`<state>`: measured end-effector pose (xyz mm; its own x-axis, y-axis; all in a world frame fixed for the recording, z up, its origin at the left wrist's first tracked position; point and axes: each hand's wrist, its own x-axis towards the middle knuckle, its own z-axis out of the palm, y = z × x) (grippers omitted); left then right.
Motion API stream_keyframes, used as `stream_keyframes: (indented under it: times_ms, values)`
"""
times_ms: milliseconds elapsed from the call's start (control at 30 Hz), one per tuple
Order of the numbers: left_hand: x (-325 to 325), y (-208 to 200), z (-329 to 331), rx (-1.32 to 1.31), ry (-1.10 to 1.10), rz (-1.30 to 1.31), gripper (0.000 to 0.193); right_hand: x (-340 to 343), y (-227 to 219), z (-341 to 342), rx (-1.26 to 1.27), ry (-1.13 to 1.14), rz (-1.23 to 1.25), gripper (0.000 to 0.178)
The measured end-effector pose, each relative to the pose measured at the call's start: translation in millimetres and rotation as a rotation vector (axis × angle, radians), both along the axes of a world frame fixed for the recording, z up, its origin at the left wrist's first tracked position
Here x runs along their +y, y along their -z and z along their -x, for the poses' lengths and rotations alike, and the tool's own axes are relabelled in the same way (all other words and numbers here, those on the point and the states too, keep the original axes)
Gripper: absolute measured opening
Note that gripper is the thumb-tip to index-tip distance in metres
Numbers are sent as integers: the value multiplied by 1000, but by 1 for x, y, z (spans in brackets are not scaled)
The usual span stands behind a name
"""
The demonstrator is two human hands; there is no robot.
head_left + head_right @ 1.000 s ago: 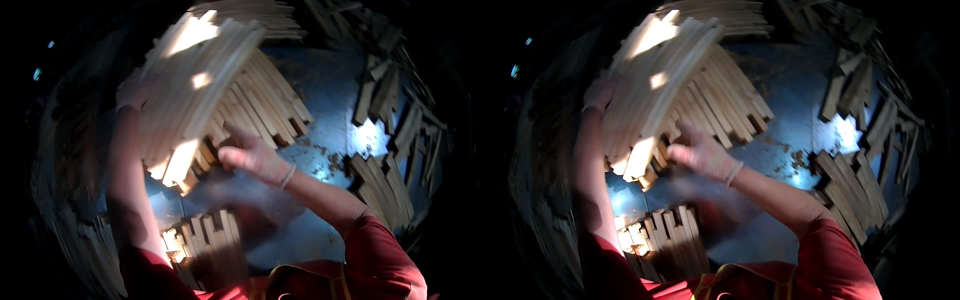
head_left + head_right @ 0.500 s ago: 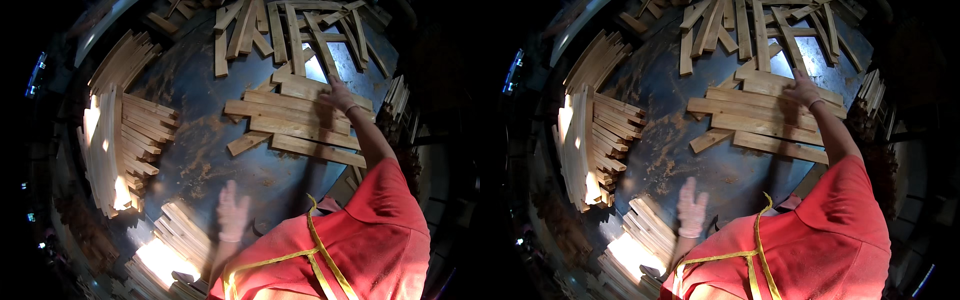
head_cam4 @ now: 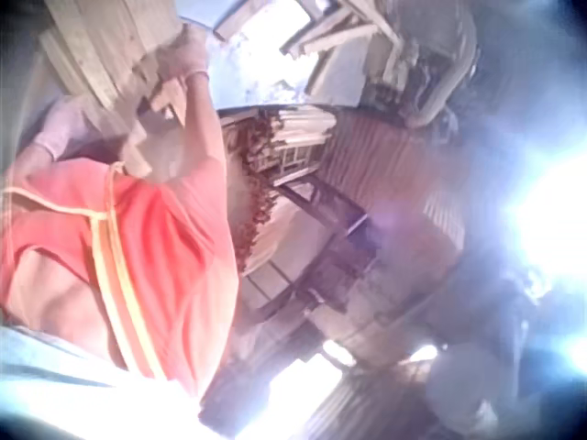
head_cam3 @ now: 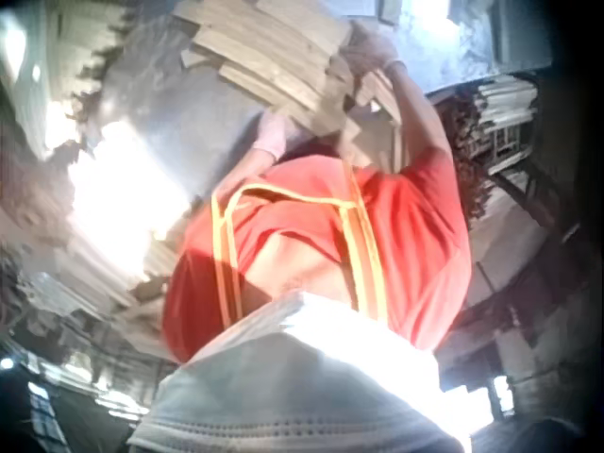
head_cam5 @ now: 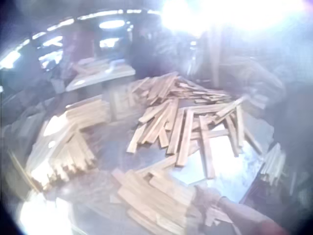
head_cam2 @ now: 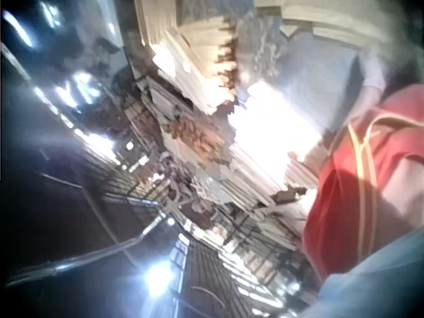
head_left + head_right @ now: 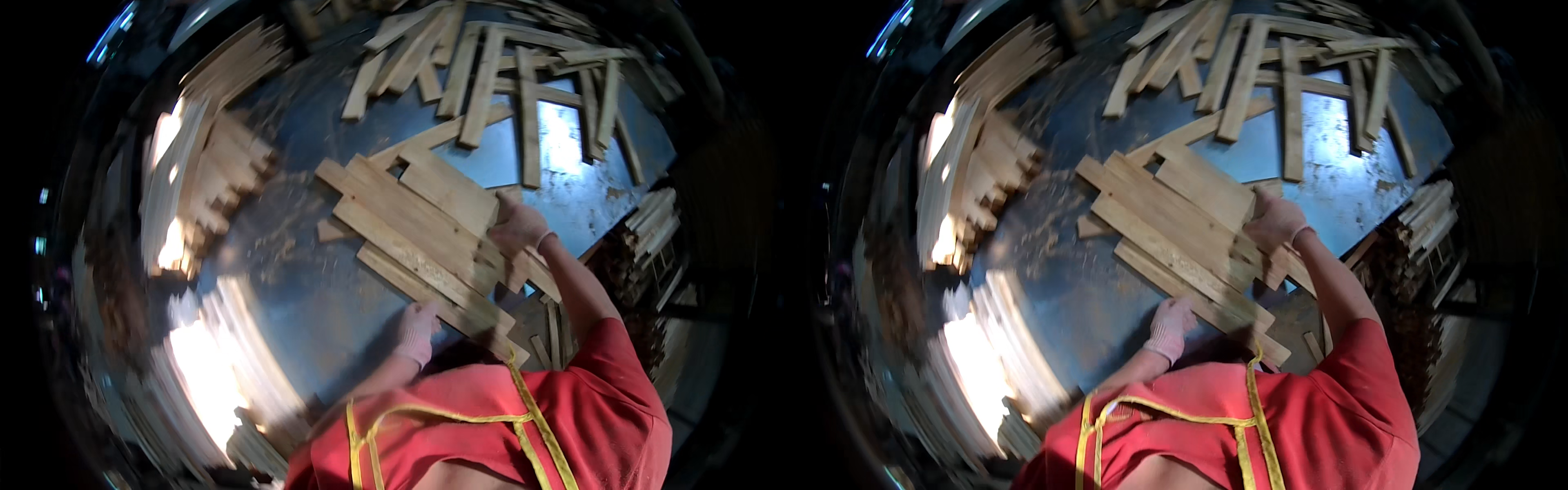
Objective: The person picks up wooden planks from a scattered pile on the floor and arranges them into a neat stack. They handle the planks by hand, repeatedly lifting and placing them to build a growing pile of organized lumber.
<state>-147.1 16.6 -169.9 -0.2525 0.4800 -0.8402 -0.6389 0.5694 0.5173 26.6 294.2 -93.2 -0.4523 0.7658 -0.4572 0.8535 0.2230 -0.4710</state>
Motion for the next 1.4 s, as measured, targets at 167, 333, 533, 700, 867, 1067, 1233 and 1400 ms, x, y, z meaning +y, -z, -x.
stream_keyframes:
  times_ms: [167, 333, 533, 700, 867, 1067, 1233, 1400]
  values:
    - [-9, -7, 26, 91, -177, 35, 24, 0, -9, 57, 27, -180, -171, 62]
    - [-32, -19, 58, 711, 94, 20, 22, -63, -27, 108, 146, -191, 60, 54]
    - [-132, -6, 122, 623, -235, -112, 28, -223, 53, 172, 353, -189, 153, 46]
    - [-249, -22, 168, 968, -231, 23, 45, -368, 55, 279, 401, -264, 540, 42]
    - [-274, -60, 167, 1362, 471, 454, 74, -360, 49, 287, 451, -772, 494, 58]
    - [-292, -47, 171, 1913, 720, 856, 56, -277, 31, 112, 75, -415, -367, 76]
    - [-251, -32, 149, 1726, 891, 626, 82, -262, 57, 87, 138, -315, -129, 76]
    - [-123, -31, 88, 80, -186, -164, 56, -207, 58, 131, 646, -457, 355, 62]
